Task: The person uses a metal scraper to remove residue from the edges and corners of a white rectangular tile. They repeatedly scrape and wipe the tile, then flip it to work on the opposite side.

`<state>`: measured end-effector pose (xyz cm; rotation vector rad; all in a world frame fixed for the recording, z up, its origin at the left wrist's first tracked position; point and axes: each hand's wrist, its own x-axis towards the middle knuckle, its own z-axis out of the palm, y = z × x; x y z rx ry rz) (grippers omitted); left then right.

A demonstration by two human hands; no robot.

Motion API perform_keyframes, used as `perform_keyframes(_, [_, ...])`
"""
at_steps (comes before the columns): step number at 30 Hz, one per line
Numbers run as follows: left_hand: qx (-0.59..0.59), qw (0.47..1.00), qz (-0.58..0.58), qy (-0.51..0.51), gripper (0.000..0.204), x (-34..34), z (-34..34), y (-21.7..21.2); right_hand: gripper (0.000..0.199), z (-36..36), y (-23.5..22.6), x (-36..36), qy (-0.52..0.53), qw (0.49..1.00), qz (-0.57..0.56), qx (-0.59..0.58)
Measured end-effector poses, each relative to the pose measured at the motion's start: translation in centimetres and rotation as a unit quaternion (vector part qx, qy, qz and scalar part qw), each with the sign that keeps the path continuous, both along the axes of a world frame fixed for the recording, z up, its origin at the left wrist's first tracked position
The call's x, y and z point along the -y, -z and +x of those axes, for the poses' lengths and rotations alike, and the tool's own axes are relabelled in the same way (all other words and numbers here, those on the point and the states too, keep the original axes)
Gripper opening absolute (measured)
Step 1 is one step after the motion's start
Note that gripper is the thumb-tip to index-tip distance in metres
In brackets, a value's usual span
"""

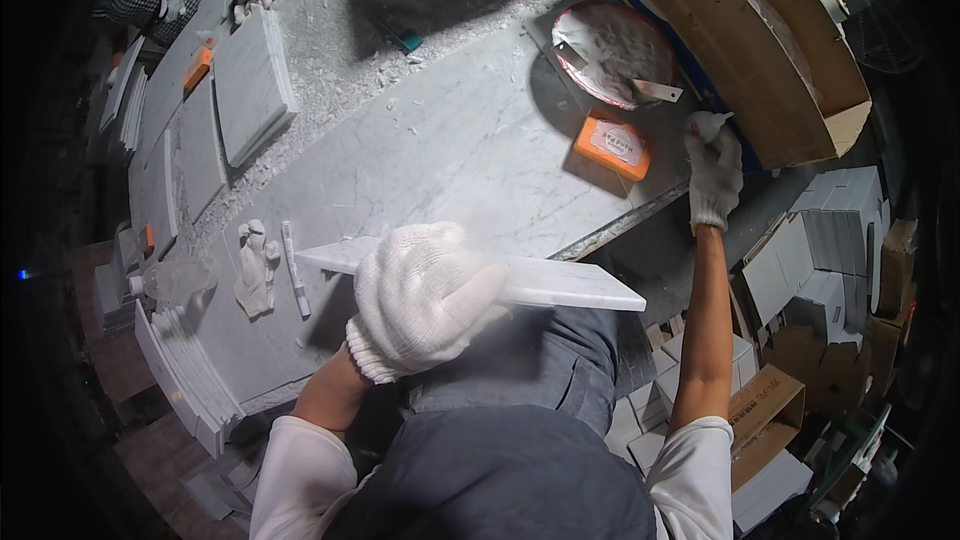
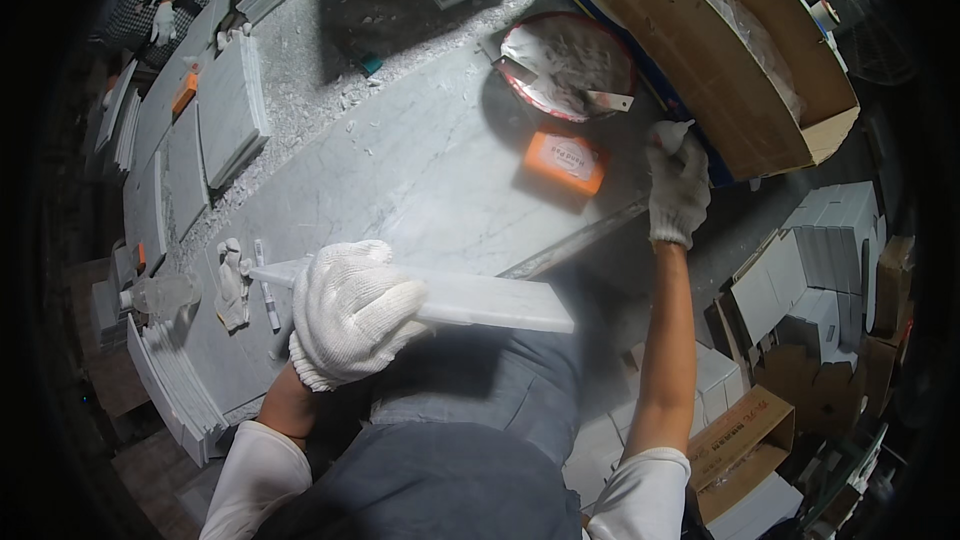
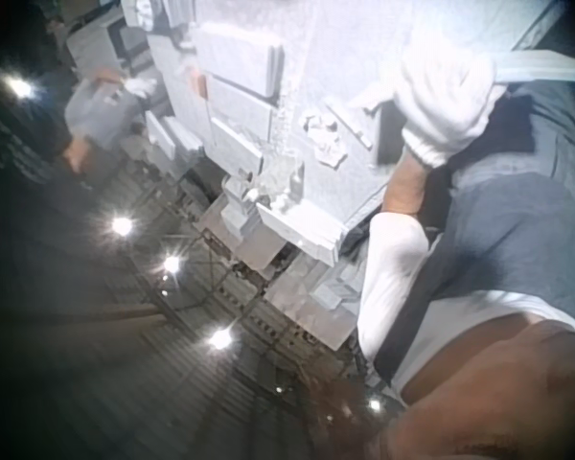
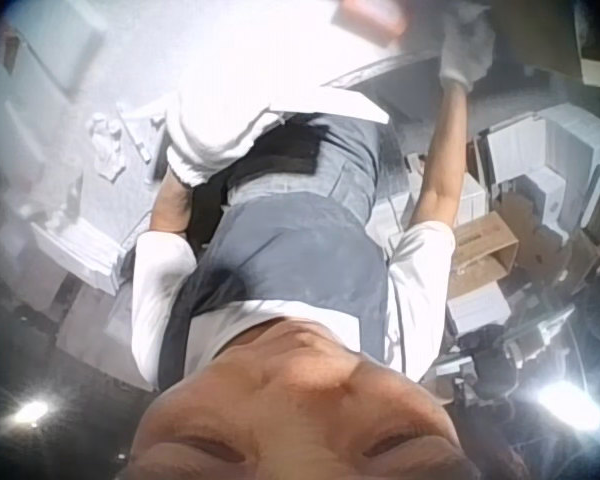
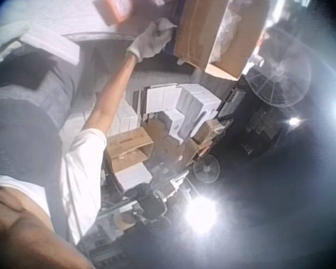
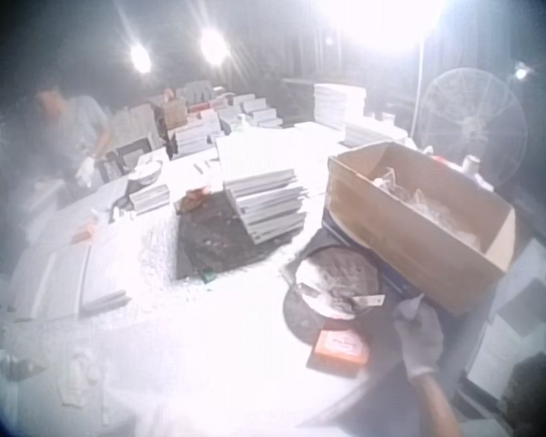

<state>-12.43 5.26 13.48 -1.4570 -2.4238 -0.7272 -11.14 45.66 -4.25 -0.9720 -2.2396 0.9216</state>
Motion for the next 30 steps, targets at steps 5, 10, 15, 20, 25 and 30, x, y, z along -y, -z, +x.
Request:
perform_keyframes(5, [0.003,1.000,0.007,0.002,0.036,-0.1,-0.1,0.1,0.053,1.1,0.0,-0.5,-0.007,0.990,-0.135,-0.047])
perform_keyframes(10, [0.025,1.000,-0.001,0.011,0.035,0.1,-0.2,0.0,0.055,6.4,-2.9,4.5,0.071,0.970,-0.118,-0.200])
perform_keyframes(15, [0.042,0.999,-0.011,0.015,0.045,0.1,-0.2,0.2,0.083,11.8,-10.2,12.3,-0.105,0.939,-0.121,-0.303])
perform_keyframes(20, [0.009,1.000,0.004,0.004,0.036,0.1,0.0,0.3,0.075,11.2,-16.4,16.1,-0.369,0.917,0.102,-0.110])
perform_keyframes(25, [-0.011,1.000,0.007,-0.011,0.031,0.2,0.4,0.3,0.065,9.5,-17.5,18.3,-0.402,0.907,0.120,-0.035])
perform_keyframes(30, [-0.007,1.000,0.010,-0.011,0.031,0.1,0.5,0.3,0.056,9.5,-17.2,18.8,-0.404,0.912,0.061,-0.048])
